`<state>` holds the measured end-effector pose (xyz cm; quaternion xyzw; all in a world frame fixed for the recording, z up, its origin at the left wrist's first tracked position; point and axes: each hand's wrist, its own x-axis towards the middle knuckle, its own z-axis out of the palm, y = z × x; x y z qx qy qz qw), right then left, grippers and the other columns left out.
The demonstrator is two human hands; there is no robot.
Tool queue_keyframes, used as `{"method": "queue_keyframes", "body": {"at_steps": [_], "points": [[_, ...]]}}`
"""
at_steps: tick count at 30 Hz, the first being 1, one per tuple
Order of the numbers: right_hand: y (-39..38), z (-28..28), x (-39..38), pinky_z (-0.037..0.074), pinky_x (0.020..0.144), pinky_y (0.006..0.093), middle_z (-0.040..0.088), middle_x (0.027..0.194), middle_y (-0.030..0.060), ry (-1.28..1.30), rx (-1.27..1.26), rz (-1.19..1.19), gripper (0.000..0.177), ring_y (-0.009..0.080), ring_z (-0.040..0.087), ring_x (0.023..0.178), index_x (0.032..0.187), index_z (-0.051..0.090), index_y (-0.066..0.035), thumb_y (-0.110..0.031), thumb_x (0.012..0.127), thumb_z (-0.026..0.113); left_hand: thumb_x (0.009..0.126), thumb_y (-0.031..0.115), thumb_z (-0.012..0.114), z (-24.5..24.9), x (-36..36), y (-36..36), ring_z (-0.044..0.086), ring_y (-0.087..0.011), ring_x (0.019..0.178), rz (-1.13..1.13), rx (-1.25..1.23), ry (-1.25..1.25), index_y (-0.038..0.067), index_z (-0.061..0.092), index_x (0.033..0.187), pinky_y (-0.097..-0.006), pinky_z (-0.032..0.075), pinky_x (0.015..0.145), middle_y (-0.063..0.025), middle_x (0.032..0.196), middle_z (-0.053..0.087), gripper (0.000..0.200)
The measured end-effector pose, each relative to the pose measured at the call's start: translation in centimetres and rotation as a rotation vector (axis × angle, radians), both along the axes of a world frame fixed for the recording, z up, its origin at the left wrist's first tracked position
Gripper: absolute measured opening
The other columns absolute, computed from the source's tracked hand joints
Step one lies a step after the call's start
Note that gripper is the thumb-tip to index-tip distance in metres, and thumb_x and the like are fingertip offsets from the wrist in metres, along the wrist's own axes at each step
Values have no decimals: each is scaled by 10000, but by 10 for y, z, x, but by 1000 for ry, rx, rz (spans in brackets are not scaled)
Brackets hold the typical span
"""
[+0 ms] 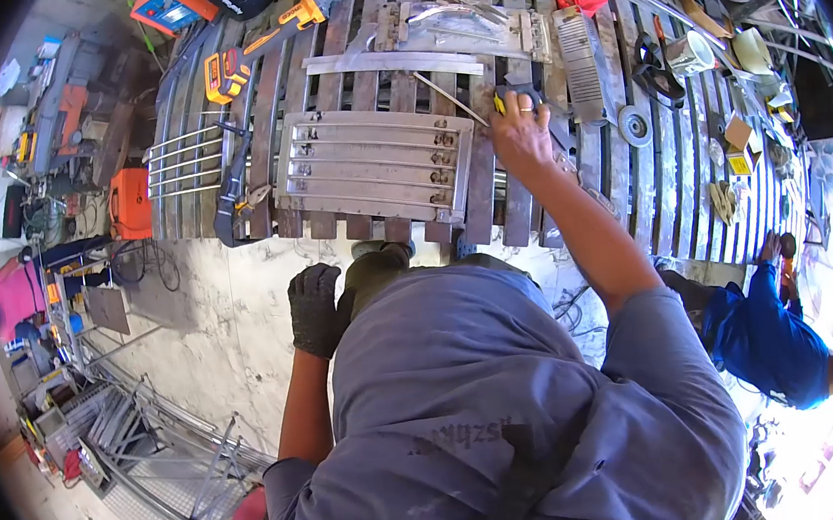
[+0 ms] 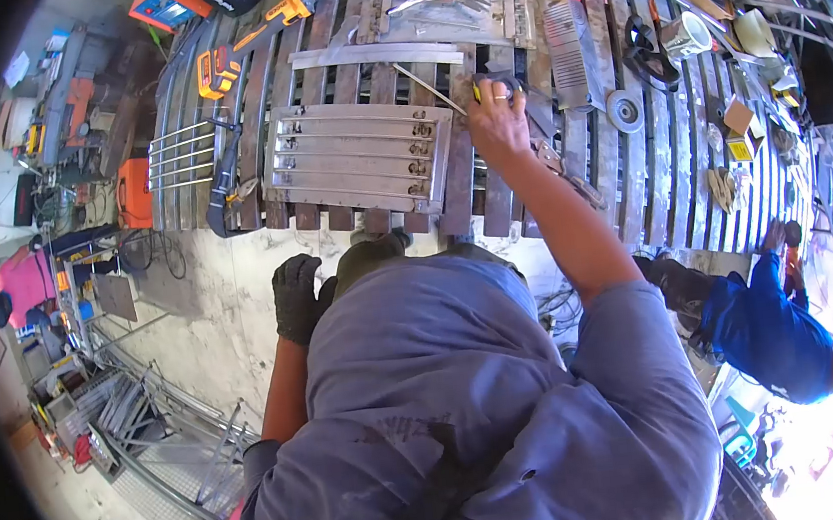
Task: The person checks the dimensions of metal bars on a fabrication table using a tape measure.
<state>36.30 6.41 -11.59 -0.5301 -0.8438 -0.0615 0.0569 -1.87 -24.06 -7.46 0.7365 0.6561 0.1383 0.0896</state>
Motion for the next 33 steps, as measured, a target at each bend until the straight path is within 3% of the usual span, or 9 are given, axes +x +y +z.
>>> {"method": "queue_keyframes", "body": {"at_steps": [3, 8, 12, 15, 19, 20, 22, 28, 33], "points": [[6, -2, -17, 421, 1075, 613, 599, 1364, 143, -89, -84, -98, 253, 354, 563, 1319, 1112, 848, -87, -211, 925, 732, 945, 302, 833, 4, -10, 26, 624, -394, 1265, -86, 16, -11, 79, 691, 1301, -567, 473, 1108, -158, 1315, 677, 444], [3, -30, -54, 432, 1040, 511, 615, 1488, 141, -243, 66, -171, 358, 322, 546, 1311, 1231, 835, -15, -200, 987, 650, 964, 324, 830, 5, -37, 60, 618, -421, 1293, -238, 82, 22, 85, 696, 1314, -576, 477, 1132, -172, 1337, 672, 445], [-3, -43, -52, 456, 1006, 466, 621, 1446, 132, -349, 103, -122, 398, 304, 570, 1283, 1332, 782, -26, -208, 1035, 589, 966, 357, 840, -10, -73, 80, 611, -415, 1329, -350, 140, -23, 92, 720, 1308, -585, 475, 1157, -169, 1359, 671, 449], [-23, -8, -66, 459, 1005, 452, 623, 1385, 124, -242, -9, -227, 436, 290, 566, 1299, 1417, 725, -20, -199, 1062, 546, 963, 359, 843, -16, -102, 100, 611, -409, 1339, -483, 190, -38, 95, 722, 1314, -583, 467, 1172, -160, 1375, 672, 456], [-84, 35, -75, 524, 969, 564, 618, 1325, 221, 205, 42, -399, 227, 438, 661, 1189, 1245, 655, -23, -128, 1076, 546, 959, 359, 842, 3, -127, 121, 602, -416, 1370, -531, 171, -7, 100, 728, 1325, -575, 451, 1203, -158, 1395, 674, 463], [-107, 49, -76, 541, 938, 619, 638, 1303, 263, 401, -98, -553, 209, 519, 691, 1111, 1262, 619, -54, -99, 1068, 556, 955, 354, 841, 0, -135, 128, 597, -418, 1390, -557, 132, -25, 101, 723, 1351, -571, 449, 1212, -159, 1431, 673, 485], [-170, 68, -76, 554, 909, 625, 672, 1243, 269, 574, -98, -636, 194, 540, 703, 1080, 1276, 620, -94, -141, 1101, 551, 950, 351, 842, 1, -138, 142, 591, -422, 1402, -618, 124, -51, 86, 711, 1384, -575, 441, 1224, -170, 1452, 668, 525], [-349, 32, -103, 582, 847, 584, 748, 1118, 199, 599, -184, -1058, 174, 485, 745, 1006, 1102, 660, -87, -261, 1104, 659, 944, 353, 818, -4, -98, 190, 474, -444, 1535, -872, 33, -21, 68, 577, 1564, -611, 342, 1309, -209, 1580, 559, 724], [-368, 25, -140, 574, 832, 586, 743, 1082, 196, 674, -207, -1167, 195, 483, 734, 972, 1054, 646, -74, -262, 1104, 655, 942, 362, 816, -15, -33, 225, 340, -458, 1651, -981, 23, 95, 58, 431, 1688, -651, 272, 1342, -219, 1733, 432, 893]]}}
